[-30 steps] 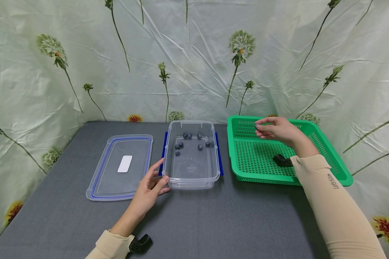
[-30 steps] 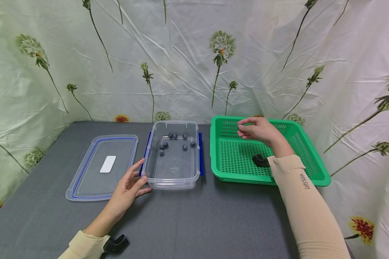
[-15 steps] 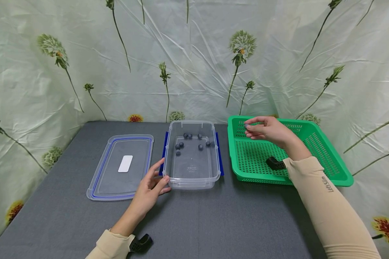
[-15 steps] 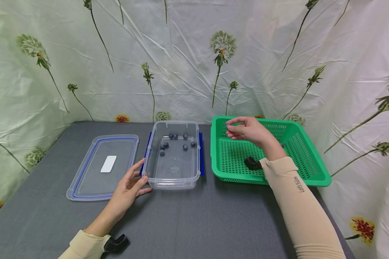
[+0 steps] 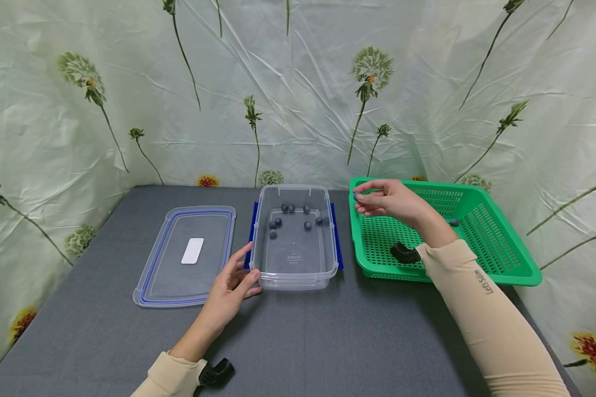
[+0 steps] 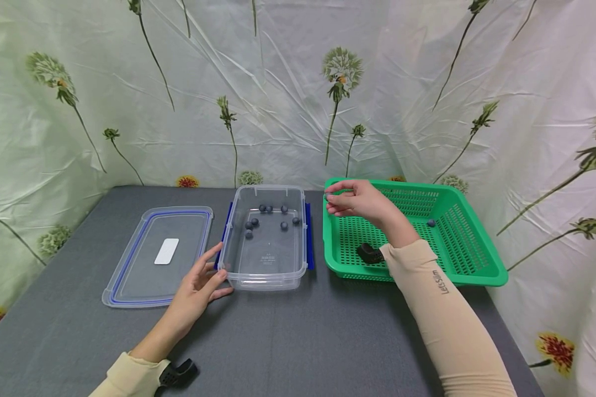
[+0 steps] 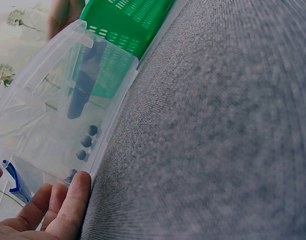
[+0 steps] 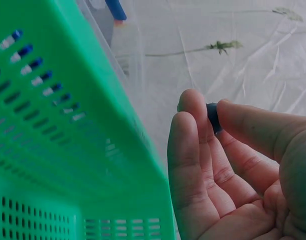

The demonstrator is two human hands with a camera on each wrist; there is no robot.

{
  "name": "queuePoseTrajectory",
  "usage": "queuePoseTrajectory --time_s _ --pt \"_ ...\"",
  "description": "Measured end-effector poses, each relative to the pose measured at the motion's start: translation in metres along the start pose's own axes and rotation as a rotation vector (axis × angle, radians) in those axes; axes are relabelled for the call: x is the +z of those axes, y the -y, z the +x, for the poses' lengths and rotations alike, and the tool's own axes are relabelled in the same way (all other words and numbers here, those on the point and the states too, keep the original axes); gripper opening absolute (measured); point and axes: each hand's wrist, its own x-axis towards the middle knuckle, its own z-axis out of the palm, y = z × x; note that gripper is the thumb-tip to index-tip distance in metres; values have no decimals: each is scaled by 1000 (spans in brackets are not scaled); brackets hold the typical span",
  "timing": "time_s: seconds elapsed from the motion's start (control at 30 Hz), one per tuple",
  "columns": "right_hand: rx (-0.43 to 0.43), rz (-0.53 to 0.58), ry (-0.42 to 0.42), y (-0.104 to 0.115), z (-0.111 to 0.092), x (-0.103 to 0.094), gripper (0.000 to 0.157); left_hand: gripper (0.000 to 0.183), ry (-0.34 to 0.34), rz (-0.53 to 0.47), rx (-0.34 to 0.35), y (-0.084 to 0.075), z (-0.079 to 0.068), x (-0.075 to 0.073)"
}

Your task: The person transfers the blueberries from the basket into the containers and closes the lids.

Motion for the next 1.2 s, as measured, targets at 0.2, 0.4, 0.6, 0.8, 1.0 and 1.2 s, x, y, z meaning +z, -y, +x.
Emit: queuePoseTrajectory --time_s 0.2,0.4,0.6,0.8,1.0,1.2 --pt "-5 -3 23 2 8 15 42 64 5 0 -3 0 0 0" --pt "8 -5 51 2 18 32 41 64 2 0 1 0 0 0" --pt "1 -24 80 4 24 45 42 64 0 0 3 0 0 0" --pt "-12 -34 96 8 31 56 38 64 -3 2 0 1 0 0" --pt "-3 -46 105 9 39 67 37 64 -2 1 1 1 1 0" --pt "14 -58 111 11 44 76 37 64 -1 1 5 1 1 0"
